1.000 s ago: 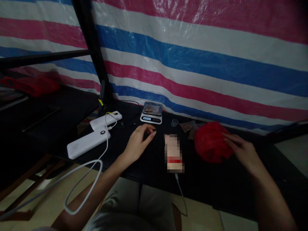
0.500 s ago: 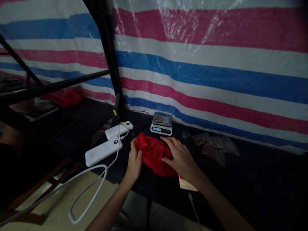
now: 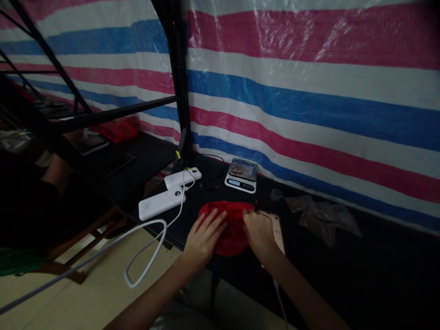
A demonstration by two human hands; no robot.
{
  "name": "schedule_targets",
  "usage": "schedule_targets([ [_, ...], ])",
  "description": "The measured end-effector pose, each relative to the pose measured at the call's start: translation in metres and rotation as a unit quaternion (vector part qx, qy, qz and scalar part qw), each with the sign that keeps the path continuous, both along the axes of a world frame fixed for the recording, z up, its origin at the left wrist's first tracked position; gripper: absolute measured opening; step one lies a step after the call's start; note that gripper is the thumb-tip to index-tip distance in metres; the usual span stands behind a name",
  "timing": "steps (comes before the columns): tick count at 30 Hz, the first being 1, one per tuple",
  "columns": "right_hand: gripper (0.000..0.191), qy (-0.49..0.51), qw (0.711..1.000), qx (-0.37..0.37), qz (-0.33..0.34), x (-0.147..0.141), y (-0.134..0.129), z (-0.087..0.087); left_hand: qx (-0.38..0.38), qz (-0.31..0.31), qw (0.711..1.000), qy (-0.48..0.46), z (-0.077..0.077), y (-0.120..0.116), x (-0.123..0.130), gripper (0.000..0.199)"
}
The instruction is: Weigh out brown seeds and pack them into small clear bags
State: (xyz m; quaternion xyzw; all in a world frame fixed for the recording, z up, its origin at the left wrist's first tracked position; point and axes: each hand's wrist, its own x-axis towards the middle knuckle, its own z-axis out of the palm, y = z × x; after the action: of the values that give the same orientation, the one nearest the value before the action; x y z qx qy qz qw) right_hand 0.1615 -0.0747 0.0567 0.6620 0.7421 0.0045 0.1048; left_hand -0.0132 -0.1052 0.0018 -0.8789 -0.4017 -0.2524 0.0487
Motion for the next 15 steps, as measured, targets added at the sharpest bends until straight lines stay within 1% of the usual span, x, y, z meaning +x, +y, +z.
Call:
schedule_targets([
  [1,0.030,0.000,1.000,0.001,-0.003,-0.001,0.000,0.000,0.002,-0.068,0.997,0.045,0.004,0.000,0.005,0.041],
  [2,0.030,0.001,1.000,0.000,-0.006,-0.001,-0.001,-0.001,-0.003,-0.113,0.990,0.084,0.008,0.003,0.011,0.037],
  [3,0.031,0.003,1.000,-0.002,-0.008,-0.002,-0.001,-0.001,-0.018,-0.128,0.984,0.120,0.011,0.007,0.015,0.035],
  [4,0.030,0.005,1.000,-0.004,-0.009,-0.002,-0.002,-0.001,-0.046,-0.115,0.980,0.156,0.013,0.013,0.019,0.032],
  [6,0.028,0.008,1.000,-0.009,-0.010,-0.003,-0.005,-0.002,-0.104,-0.045,0.969,0.219,0.017,0.026,0.021,0.029],
  [8,0.026,0.018,1.000,-0.014,-0.004,-0.003,-0.009,-0.004,-0.139,0.008,0.954,0.265,0.020,0.039,0.019,0.030],
  [10,0.025,0.058,0.998,-0.012,0.020,0.001,-0.012,-0.006,-0.146,0.032,0.948,0.281,0.023,0.048,0.015,0.031],
  [12,0.023,0.134,0.990,-0.002,0.044,0.011,-0.009,-0.006,-0.142,0.044,0.948,0.282,0.025,0.053,0.014,0.029],
  [13,0.022,0.173,0.984,0.012,0.044,0.019,-0.004,-0.005,-0.136,0.046,0.949,0.282,0.026,0.054,0.015,0.028],
  [15,0.022,0.217,0.974,0.064,0.013,0.040,0.010,-0.004,-0.123,0.037,0.951,0.280,0.027,0.057,0.019,0.027],
])
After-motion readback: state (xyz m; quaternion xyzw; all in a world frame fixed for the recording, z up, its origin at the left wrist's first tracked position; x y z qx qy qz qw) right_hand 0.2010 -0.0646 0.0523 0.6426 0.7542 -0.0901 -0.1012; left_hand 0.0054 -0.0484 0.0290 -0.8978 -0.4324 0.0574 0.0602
